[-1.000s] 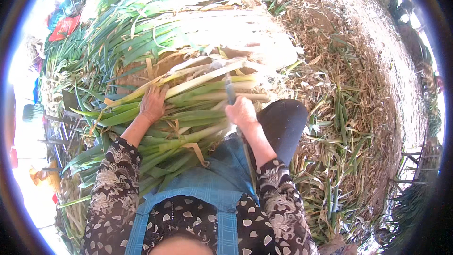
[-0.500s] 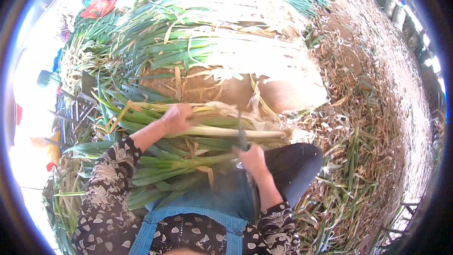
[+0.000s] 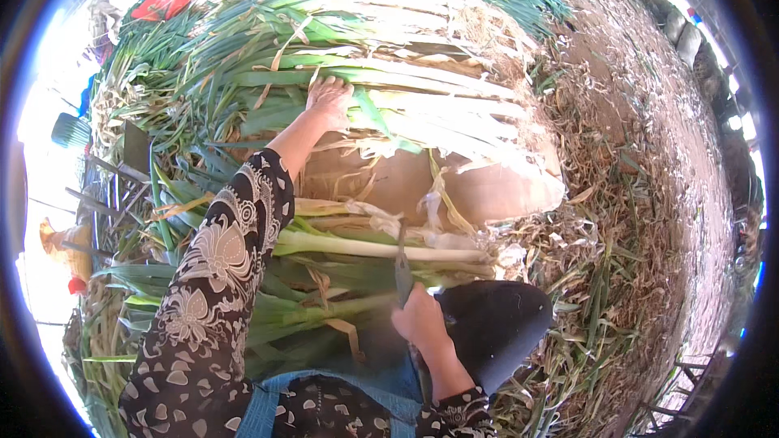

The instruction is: The person sits cross-legged on the ground and uses a knife to trim the root ends of a large bundle of green onions. The trimmed roots are discarded to the side, and the cleaned onions are gathered into a neat bundle.

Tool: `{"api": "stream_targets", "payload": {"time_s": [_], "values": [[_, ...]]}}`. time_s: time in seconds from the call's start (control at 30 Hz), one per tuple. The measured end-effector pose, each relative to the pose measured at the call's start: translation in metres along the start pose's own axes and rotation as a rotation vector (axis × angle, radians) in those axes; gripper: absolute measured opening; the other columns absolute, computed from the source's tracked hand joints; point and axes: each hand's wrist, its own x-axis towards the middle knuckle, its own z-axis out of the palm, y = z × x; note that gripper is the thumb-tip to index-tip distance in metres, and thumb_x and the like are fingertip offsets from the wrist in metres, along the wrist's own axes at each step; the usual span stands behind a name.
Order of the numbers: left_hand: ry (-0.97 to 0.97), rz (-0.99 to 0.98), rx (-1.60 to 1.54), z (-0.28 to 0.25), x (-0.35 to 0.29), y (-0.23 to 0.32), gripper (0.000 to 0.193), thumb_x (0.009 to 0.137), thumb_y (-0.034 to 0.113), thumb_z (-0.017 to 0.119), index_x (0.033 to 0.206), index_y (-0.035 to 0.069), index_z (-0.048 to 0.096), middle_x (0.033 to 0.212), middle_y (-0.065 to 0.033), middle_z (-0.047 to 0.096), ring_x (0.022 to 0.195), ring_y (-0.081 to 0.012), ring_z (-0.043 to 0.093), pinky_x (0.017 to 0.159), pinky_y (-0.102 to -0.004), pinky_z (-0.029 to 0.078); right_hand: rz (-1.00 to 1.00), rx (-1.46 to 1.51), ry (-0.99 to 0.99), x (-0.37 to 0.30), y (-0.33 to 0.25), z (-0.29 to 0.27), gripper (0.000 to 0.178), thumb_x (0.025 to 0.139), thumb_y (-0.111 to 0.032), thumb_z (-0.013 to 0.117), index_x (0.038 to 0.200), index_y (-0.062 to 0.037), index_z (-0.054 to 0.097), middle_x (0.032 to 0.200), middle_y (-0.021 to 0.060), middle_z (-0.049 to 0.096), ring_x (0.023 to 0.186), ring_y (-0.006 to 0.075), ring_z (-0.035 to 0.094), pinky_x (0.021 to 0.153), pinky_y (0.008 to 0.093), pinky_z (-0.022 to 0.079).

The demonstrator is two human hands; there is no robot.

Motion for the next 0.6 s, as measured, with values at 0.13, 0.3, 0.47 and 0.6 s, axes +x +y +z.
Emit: {"api": "stream_targets", "payload": {"time_s": [0.13, 0.3, 0.47, 0.6], "values": [[0.054, 0.118, -0.021, 0.004, -0.057, 0.0, 0.05, 0.069, 0.025, 0.072, 0.113, 0.007, 0.057, 0.122, -0.013, 0.057, 0.119, -0.0273, 0.049, 0.104, -0.045, 0.036, -0.01, 0.109, 0.035, -0.01, 0.012, 0.007, 0.048, 0.08, -0.028, 0.069, 0.105, 0.0087, 0.053, 0.094, 0.0336, 0.063, 0.095, 0.0494, 0.06, 0.084, 0.051, 0.049], [0.094, 0.228, -0.196, 0.04, -0.159, 0.017, 0.048, 0.067, 0.03, 0.077, 0.103, 0.004, 0.058, 0.112, -0.0122, 0.053, 0.112, -0.0304, 0.05, 0.091, -0.0412, 0.048, -0.059, 0.055, 0.071, -0.024, 0.018, -0.001, 0.044, 0.078, -0.026, 0.07, 0.102, 0.0101, 0.058, 0.092, 0.0325, 0.064, 0.094, 0.0474, 0.062, 0.083, 0.0488, 0.049], [0.24, 0.124, -0.388, 0.054, -0.187, 0.022, 0.054, 0.071, 0.033, 0.078, 0.109, 0.001, 0.058, 0.117, -0.0177, 0.047, 0.112, -0.034, 0.049, 0.094, -0.0427, 0.047, -0.152, 0.118, 0.156, -0.048, -0.009, 0.007, 0.038, 0.081, -0.022, 0.066, 0.101, 0.0084, 0.055, 0.087, 0.0327, 0.064, 0.088, 0.0461, 0.063, 0.082, 0.0496, 0.05], [0.24, 0.091, -0.36, 0.058, -0.183, 0.021, 0.05, 0.07, 0.032, 0.078, 0.109, 0.005, 0.061, 0.12, -0.0169, 0.048, 0.113, -0.0345, 0.05, 0.095, -0.0428, 0.047, -0.259, -0.045, 0.131, -0.045, -0.038, 0.027, 0.033, 0.08, -0.023, 0.068, 0.092, 0.0065, 0.057, 0.085, 0.0306, 0.064, 0.085, 0.0457, 0.064, 0.079, 0.0501, 0.05]]}}
